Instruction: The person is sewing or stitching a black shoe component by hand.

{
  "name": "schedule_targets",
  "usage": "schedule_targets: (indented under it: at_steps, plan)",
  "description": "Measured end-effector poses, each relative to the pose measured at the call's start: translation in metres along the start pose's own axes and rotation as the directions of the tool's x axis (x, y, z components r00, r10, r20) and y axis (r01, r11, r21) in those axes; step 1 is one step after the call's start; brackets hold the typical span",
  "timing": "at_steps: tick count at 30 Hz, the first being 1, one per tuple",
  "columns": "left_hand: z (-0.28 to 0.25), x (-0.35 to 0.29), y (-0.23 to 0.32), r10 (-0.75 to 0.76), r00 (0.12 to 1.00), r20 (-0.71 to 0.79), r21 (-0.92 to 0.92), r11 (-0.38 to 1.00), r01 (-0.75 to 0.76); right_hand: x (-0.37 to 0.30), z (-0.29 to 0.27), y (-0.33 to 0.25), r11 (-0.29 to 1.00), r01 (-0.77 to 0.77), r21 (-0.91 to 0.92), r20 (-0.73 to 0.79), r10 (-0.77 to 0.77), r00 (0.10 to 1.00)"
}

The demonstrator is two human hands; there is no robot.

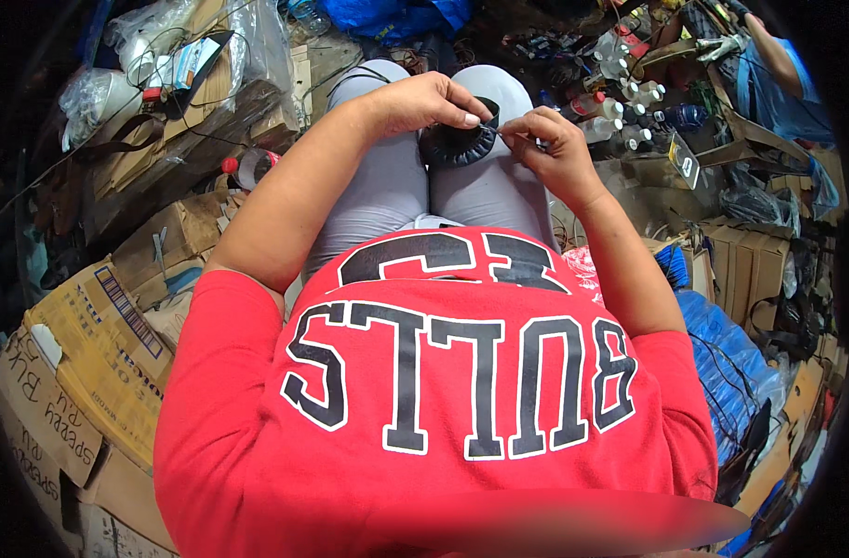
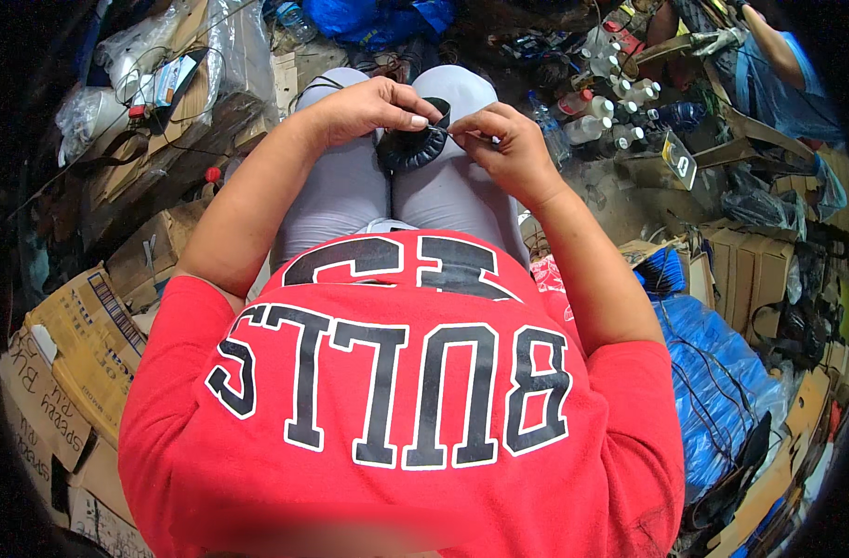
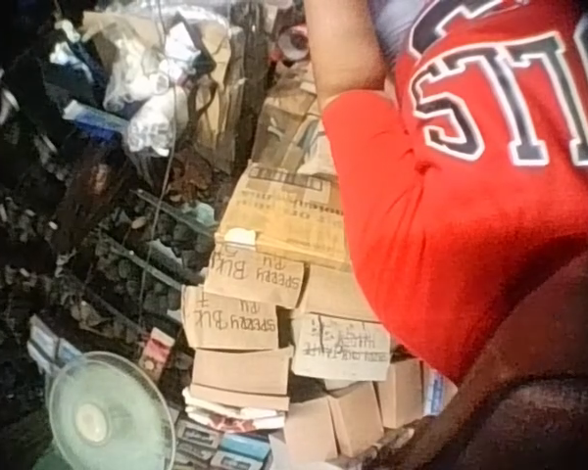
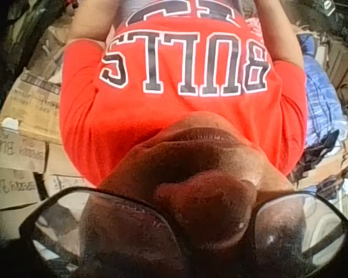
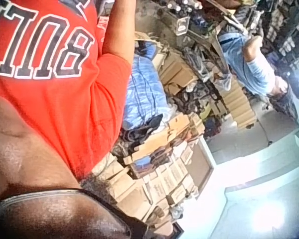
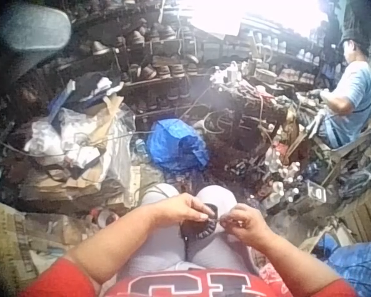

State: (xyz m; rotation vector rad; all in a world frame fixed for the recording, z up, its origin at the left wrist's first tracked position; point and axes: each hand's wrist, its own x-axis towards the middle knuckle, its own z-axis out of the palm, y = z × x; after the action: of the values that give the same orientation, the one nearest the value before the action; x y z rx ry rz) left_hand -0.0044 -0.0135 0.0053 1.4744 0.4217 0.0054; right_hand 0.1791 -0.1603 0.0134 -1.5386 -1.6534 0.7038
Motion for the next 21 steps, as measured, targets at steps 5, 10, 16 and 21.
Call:
schedule_targets:
  at_steps: [5, 10, 16, 21]
  plan:
    - [-0.003, -0.001, 0.003, -0.006, 0.997, 0.079, 0.017, 1.000, 0.005, -0.004, -0.002, -0.014, 0.991, 0.010, -0.132, 0.014, -0.008, 1.000]
    - [-0.003, 0.001, 0.001, -0.008, 0.995, 0.103, 0.028, 1.000, 0.005, 0.003, -0.007, -0.031, 0.864, 0.180, -0.470, 0.144, -0.126, 0.981]
    - [-0.001, 0.004, 0.005, -0.002, 0.992, 0.123, 0.210, 0.977, -0.024, 0.027, -0.012, -0.060, 0.633, 0.388, -0.670, 0.419, -0.110, 0.901]
    - [-0.009, -0.001, 0.016, 0.011, 0.999, 0.036, 0.372, 0.928, -0.024, 0.047, -0.020, -0.037, 0.824, 0.298, -0.482, 0.499, -0.021, 0.866]
